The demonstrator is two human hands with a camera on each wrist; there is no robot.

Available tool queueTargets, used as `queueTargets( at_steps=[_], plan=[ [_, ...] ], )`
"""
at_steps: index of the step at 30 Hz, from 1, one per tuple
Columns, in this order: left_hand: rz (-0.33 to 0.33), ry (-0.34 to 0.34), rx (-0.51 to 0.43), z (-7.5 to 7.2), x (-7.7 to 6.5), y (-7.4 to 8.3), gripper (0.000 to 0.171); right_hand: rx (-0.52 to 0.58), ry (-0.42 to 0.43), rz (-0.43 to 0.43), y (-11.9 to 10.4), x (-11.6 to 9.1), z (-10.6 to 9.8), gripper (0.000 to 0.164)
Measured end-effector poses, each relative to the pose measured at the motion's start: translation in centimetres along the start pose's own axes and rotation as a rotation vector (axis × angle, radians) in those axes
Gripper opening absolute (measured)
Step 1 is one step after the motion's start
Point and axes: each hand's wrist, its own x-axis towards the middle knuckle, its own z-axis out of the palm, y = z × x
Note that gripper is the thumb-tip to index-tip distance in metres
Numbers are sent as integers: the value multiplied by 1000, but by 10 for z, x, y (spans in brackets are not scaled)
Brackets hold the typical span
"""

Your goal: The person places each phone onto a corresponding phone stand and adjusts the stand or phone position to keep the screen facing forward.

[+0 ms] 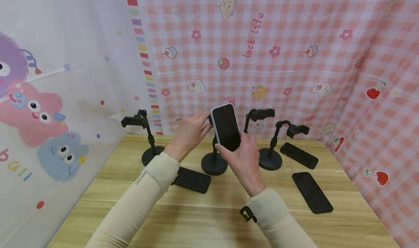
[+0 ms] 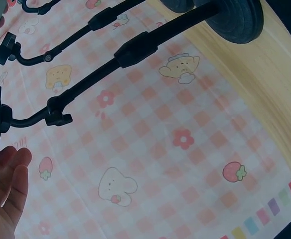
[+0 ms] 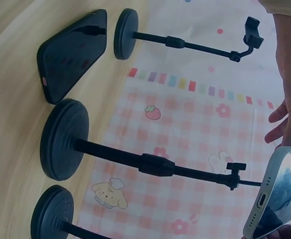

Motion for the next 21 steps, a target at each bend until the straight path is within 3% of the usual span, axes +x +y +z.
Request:
queueTargets(
  at_steps=[21],
  plan=[
    [11, 42, 11, 3, -1, -1, 24, 54, 6, 21, -13, 11, 10, 78]
  ],
)
